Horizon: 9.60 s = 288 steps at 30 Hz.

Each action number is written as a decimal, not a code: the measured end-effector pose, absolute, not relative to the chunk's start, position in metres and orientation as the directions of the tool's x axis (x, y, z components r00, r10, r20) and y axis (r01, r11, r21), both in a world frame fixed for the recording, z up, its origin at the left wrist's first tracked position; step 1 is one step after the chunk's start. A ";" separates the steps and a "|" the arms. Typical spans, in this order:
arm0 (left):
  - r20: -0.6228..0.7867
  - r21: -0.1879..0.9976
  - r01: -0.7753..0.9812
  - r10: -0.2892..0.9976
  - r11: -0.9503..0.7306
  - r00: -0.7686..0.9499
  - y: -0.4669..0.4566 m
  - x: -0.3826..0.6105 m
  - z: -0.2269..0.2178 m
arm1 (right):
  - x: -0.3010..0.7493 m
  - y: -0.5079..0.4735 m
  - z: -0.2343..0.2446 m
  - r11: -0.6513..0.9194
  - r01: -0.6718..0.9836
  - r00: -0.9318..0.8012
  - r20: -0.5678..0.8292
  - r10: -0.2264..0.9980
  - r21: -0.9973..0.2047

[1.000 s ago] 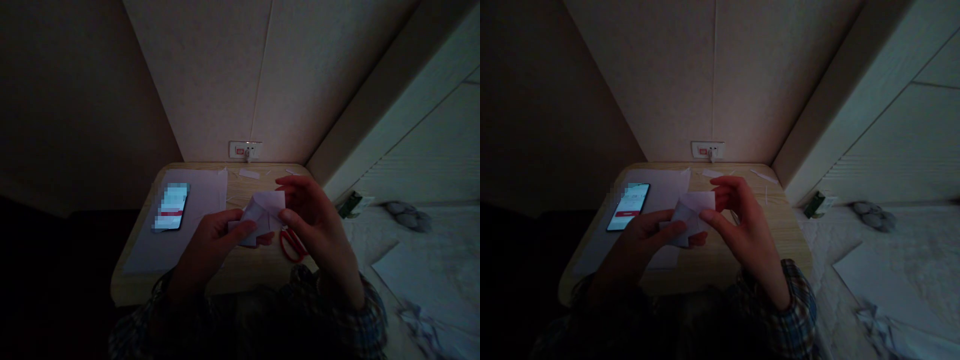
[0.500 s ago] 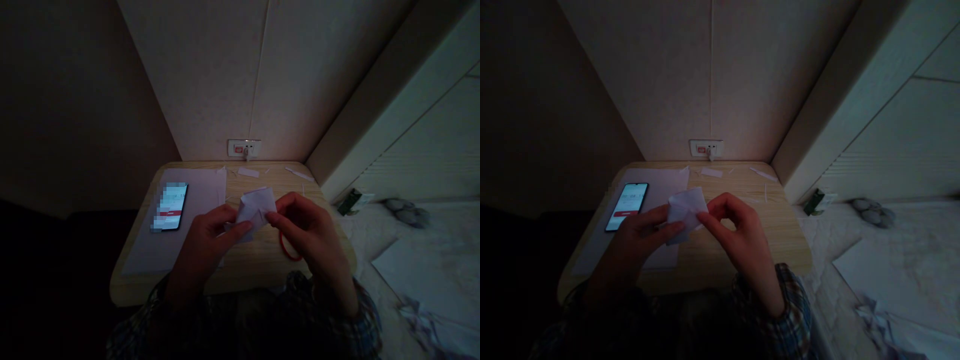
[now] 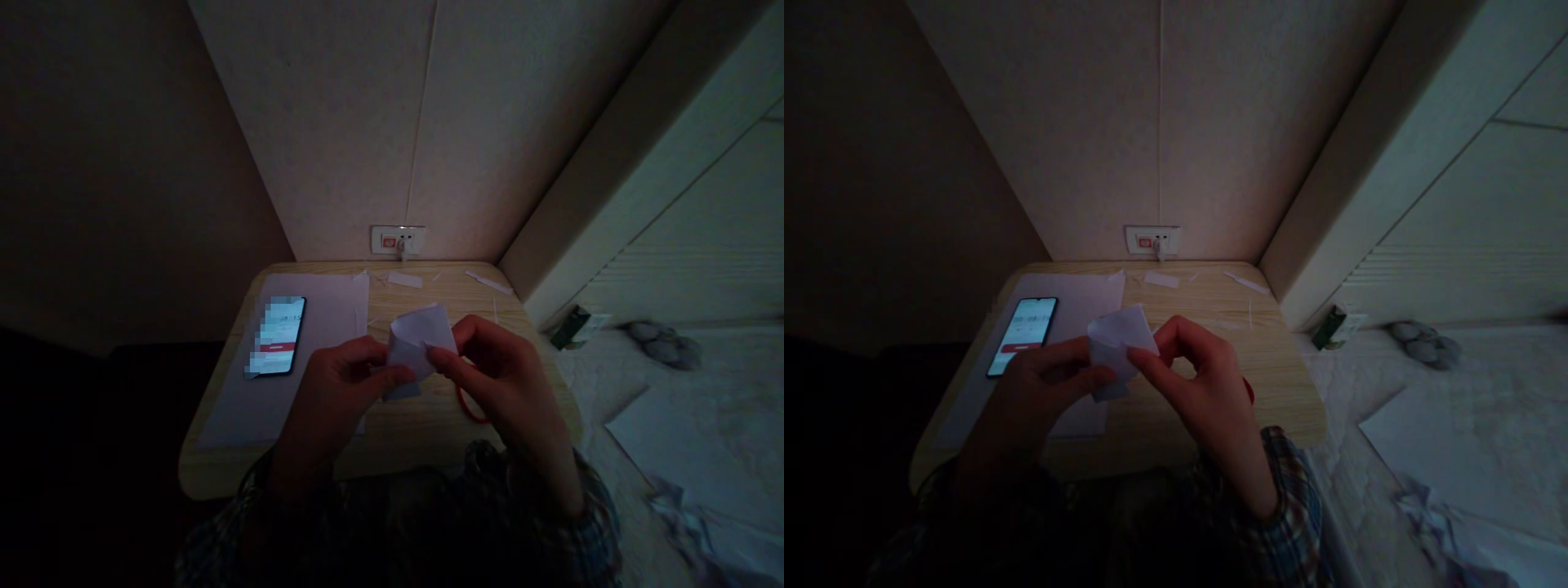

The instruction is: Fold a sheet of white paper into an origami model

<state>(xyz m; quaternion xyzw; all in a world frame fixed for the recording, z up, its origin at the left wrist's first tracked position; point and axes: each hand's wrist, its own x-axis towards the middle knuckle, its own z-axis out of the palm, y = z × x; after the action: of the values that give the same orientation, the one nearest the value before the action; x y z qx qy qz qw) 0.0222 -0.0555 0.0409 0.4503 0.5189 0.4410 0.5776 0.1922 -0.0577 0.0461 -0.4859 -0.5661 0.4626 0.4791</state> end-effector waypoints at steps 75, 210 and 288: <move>-0.113 0.982 -0.142 0.991 0.122 0.069 -0.061 0.030 0.036 | 0.193 -0.057 0.046 0.114 0.244 -0.132 0.083 0.988 -0.963; -0.293 0.922 -0.210 0.941 0.325 0.171 -0.060 0.027 0.020 | 0.186 -0.058 0.034 0.156 0.029 0.171 0.159 0.972 -0.987; -0.210 0.964 -0.152 0.976 0.217 0.060 -0.060 0.030 0.010 | 0.192 -0.054 0.007 0.201 -0.011 0.378 0.182 0.908 -0.980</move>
<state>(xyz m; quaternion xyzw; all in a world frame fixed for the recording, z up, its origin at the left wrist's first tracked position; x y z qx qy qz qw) 0.0295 -0.0602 0.0097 0.4128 0.4988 0.4701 0.5998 0.1924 -0.0543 0.0067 -0.5224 -0.4292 0.3562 0.6450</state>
